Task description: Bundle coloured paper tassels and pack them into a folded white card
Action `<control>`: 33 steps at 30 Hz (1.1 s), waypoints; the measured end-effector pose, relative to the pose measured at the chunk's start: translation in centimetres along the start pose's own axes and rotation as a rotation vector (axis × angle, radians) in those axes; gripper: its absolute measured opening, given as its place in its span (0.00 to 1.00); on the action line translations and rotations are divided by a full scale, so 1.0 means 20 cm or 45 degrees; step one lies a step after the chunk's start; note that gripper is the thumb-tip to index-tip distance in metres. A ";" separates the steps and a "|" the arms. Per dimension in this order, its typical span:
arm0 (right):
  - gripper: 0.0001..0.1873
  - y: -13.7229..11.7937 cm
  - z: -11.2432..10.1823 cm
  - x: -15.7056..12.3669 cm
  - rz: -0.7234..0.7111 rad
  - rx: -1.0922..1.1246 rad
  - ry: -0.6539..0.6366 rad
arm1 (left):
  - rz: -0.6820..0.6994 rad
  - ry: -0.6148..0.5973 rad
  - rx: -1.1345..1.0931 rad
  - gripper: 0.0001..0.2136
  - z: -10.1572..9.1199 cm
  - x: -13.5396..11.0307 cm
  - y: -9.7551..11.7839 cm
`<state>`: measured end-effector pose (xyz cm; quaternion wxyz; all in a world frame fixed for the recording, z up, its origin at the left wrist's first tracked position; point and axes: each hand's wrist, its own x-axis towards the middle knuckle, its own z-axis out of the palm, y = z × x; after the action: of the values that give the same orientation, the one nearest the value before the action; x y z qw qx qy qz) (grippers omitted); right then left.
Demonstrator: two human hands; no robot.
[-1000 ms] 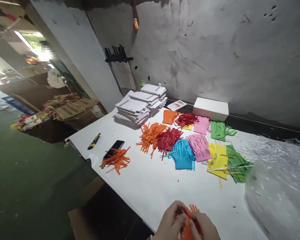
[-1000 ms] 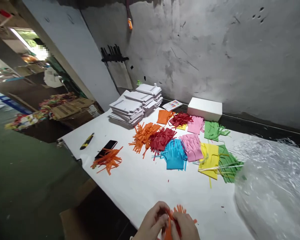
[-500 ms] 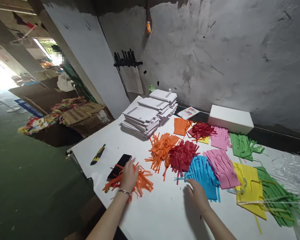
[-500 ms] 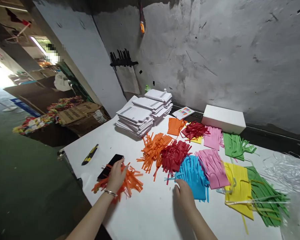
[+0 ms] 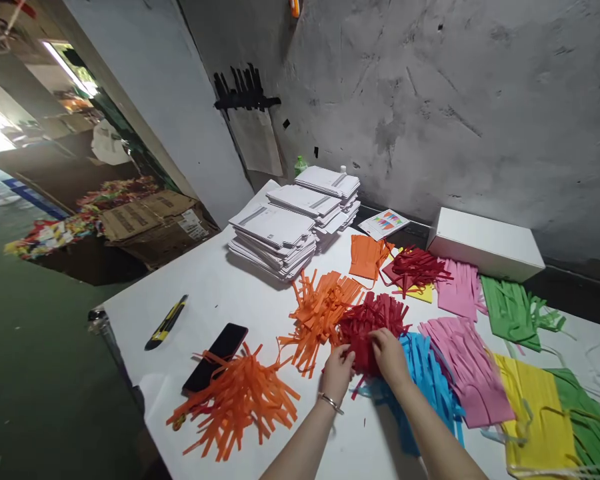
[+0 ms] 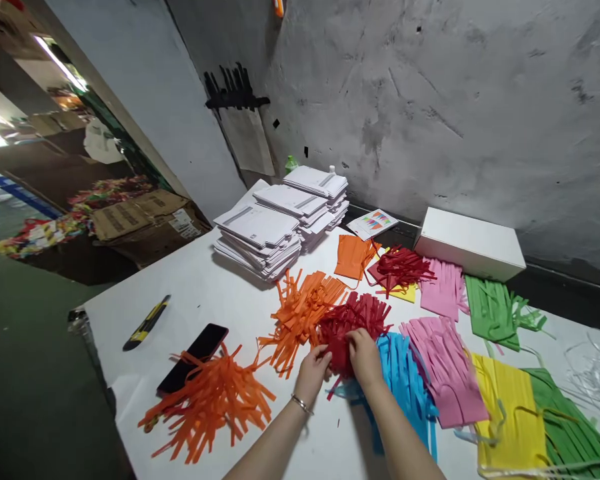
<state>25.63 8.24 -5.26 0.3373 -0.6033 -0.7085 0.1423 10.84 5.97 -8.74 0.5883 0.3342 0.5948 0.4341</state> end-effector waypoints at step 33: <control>0.12 -0.09 -0.14 -0.25 -0.312 -0.128 -0.243 | -0.260 -0.196 -0.515 0.21 0.13 -0.11 0.16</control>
<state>26.20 2.57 -3.61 0.2528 -0.5121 -0.8119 0.1210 13.27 5.58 -4.72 0.7277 0.1797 0.4798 0.4560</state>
